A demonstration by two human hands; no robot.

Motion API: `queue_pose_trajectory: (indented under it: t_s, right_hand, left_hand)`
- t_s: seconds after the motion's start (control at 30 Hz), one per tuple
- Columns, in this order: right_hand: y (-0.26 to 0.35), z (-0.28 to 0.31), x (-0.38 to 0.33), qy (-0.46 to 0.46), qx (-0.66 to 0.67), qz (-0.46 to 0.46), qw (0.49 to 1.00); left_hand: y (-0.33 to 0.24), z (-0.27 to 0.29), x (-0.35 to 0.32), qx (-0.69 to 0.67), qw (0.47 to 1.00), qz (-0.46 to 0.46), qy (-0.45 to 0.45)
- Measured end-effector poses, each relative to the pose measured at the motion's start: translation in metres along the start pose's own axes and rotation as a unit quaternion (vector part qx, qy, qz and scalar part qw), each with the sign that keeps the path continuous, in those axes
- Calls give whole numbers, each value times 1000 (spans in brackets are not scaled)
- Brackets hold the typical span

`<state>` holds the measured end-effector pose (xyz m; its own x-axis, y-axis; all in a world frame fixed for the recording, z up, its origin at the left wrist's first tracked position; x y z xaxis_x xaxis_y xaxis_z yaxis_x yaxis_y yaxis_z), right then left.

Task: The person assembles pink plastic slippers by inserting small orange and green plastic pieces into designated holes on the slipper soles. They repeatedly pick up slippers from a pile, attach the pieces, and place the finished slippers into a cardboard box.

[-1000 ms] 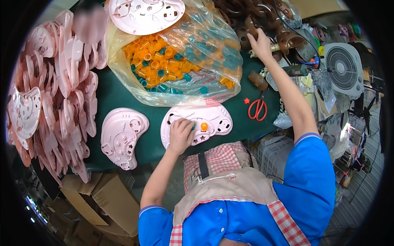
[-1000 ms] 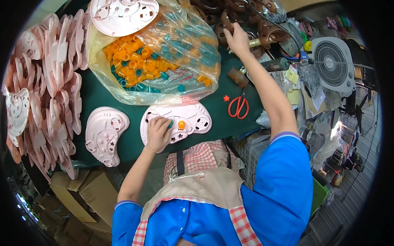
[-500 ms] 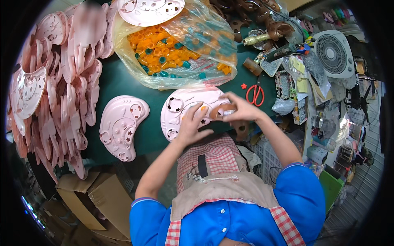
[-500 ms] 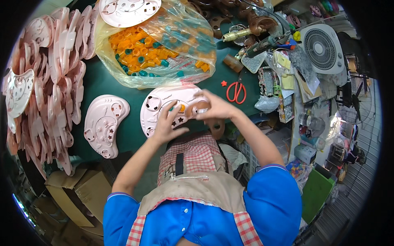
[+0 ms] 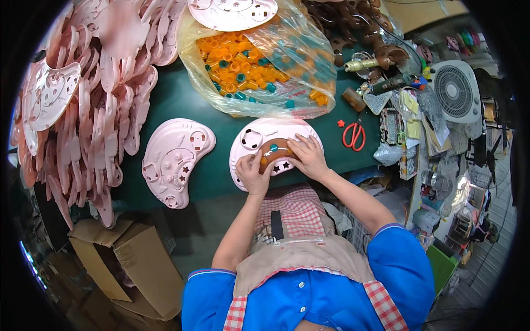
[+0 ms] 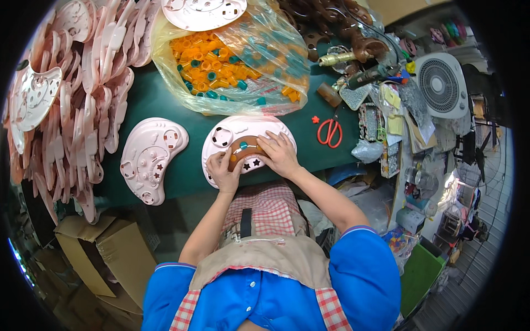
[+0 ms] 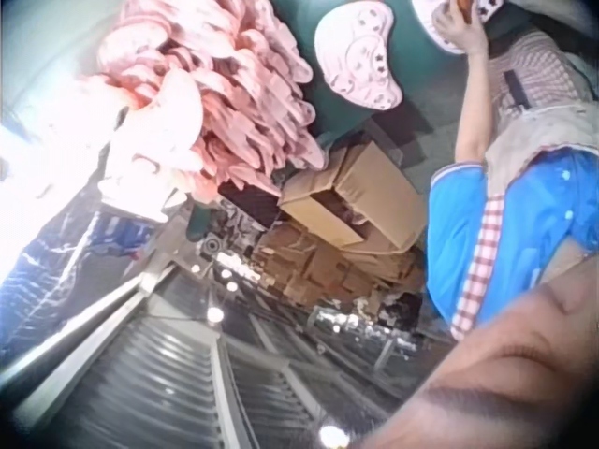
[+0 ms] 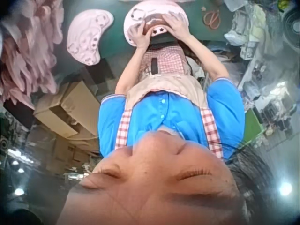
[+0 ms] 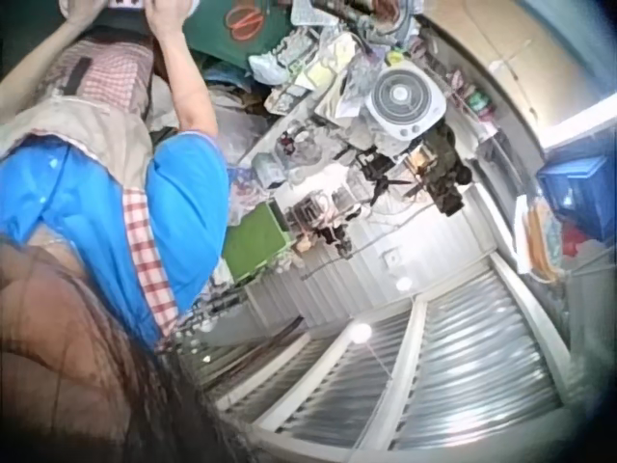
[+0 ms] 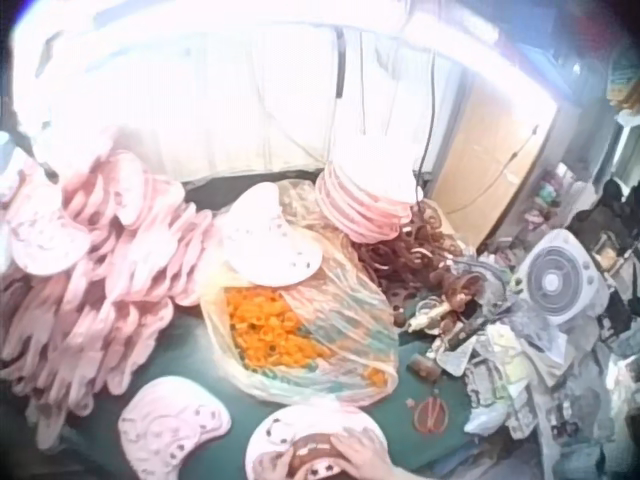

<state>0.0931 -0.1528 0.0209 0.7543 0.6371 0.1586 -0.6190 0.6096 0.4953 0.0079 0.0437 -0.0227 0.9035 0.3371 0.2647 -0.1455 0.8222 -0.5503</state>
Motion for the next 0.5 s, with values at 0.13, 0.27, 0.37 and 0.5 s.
queue_pose_trajectory:
  t_s: [0.13, 0.27, 0.37, 0.5]
  right_hand:
    - [3, -38, 40, -49, 32, -65, 996]
    - [9, -50, 45, -116, 82, -61, 988]
    - [13, -50, 50, -148, 70, -89, 982]
    - [-10, -45, 57, -149, 59, -110, 981]
  left_hand:
    - [6, -10, -10, 10, 1000, 7, 6]
    - [-14, -9, 16, -5, 1000, -9, 14]
    - [-24, -32, 61, -15, 992, -122, 21]
    - [-26, -44, 77, -34, 987, -141, 66]
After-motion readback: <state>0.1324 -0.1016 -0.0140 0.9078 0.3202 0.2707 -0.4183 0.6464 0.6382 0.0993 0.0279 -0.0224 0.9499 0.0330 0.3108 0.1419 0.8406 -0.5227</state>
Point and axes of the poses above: each hand's wrist, its own x-axis towards the middle knuckle, its own z-axis out of the back of the hand, y = z × x, the point moved 4 cm from there along x, towards the middle knuckle, and after that the axes turned 6 degrees about x, right-handed, at the moved point
